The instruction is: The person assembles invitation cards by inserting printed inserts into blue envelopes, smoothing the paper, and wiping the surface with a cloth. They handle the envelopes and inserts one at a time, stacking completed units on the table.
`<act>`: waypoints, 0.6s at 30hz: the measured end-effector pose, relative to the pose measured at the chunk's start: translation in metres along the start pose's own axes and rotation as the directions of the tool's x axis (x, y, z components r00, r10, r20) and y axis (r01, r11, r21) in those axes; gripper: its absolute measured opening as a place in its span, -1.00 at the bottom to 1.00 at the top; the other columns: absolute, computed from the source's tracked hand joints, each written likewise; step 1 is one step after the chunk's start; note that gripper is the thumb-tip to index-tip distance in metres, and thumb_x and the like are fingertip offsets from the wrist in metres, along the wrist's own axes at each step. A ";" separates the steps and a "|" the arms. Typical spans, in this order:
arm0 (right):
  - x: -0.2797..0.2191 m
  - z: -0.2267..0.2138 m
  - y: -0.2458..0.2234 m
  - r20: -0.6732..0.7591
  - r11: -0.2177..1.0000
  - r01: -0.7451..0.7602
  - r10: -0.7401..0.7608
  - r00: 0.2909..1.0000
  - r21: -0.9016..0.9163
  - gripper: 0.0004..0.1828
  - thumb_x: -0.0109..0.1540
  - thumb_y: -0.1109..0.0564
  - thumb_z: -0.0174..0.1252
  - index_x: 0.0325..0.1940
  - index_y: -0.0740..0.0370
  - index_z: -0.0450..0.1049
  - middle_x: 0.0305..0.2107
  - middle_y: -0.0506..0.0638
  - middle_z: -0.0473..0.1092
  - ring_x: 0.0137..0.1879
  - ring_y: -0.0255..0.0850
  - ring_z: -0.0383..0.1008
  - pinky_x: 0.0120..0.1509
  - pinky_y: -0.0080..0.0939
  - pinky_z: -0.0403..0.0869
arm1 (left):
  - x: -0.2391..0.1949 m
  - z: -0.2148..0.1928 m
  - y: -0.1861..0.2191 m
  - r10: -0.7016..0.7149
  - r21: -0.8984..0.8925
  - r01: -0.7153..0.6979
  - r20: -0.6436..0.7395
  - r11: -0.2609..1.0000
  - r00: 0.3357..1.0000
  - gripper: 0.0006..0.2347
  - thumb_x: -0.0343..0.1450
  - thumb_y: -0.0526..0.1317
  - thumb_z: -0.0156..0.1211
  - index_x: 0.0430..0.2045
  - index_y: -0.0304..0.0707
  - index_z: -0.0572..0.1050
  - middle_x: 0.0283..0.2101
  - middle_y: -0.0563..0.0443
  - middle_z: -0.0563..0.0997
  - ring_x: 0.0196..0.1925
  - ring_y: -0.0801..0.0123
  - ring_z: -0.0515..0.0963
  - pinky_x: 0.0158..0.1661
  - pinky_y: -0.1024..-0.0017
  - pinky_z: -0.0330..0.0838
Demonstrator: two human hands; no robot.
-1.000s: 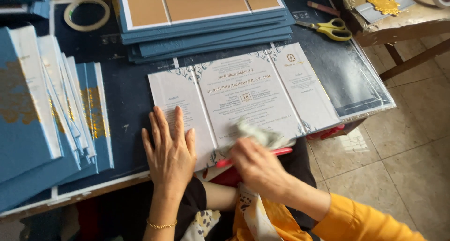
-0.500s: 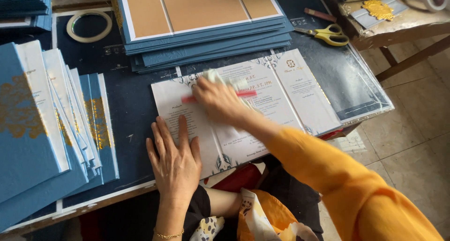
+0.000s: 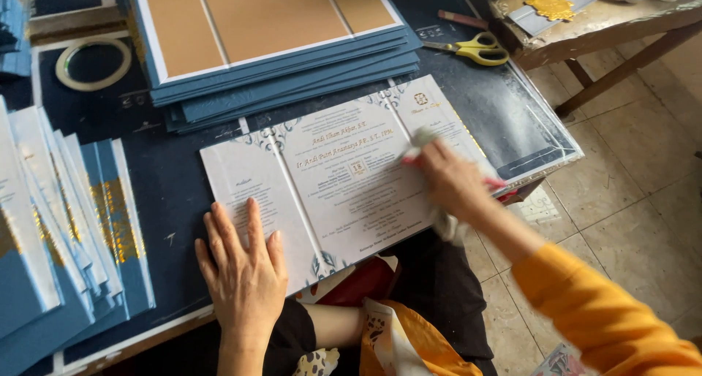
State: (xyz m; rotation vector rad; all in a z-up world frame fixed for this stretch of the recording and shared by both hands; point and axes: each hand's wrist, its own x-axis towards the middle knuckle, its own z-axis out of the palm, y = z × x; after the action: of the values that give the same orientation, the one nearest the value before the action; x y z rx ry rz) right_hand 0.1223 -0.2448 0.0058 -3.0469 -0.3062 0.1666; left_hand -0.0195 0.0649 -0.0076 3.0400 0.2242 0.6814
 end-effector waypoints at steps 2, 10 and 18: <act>0.036 0.008 0.049 -0.163 0.998 -0.002 -0.009 0.987 -0.063 -0.64 0.27 0.25 -0.04 0.15 0.16 0.16 -0.02 0.11 0.24 -0.38 0.15 0.44 -0.54 0.16 0.41 | 0.002 0.001 0.002 0.007 0.021 -0.007 -0.011 1.000 1.000 -0.51 0.49 -0.02 -0.08 0.35 -0.09 0.25 0.38 -0.42 0.25 0.40 -0.10 0.29 0.23 -0.02 0.26; 0.100 0.011 -0.138 -0.205 0.958 0.005 -0.066 0.977 -0.287 -0.78 0.42 0.10 -0.22 -0.12 0.26 0.30 -0.38 0.04 0.36 -0.40 -0.09 0.39 -0.66 -0.02 0.43 | 0.002 0.004 0.005 0.005 0.034 -0.005 0.000 0.999 1.000 -0.51 0.49 -0.05 -0.09 0.34 -0.18 0.25 0.37 -0.51 0.23 0.40 -0.19 0.26 0.22 -0.13 0.24; 0.085 0.012 -0.234 -0.180 0.763 0.630 -0.606 0.775 0.143 -0.64 0.32 0.12 -0.01 0.19 0.25 0.26 0.02 0.18 0.26 0.02 -0.01 0.45 -0.47 -0.12 0.56 | 0.000 0.009 0.001 -0.016 0.141 0.021 -0.036 0.990 0.999 -0.46 0.45 0.05 -0.05 0.23 -0.40 0.29 0.35 -0.34 0.37 0.37 0.03 0.38 0.21 0.11 0.31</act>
State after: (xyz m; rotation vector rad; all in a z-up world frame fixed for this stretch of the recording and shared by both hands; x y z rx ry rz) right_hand 0.1581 0.0015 0.0049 -2.5677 -1.1827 -0.0362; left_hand -0.0157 0.0642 -0.0155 3.1572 0.3143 0.7492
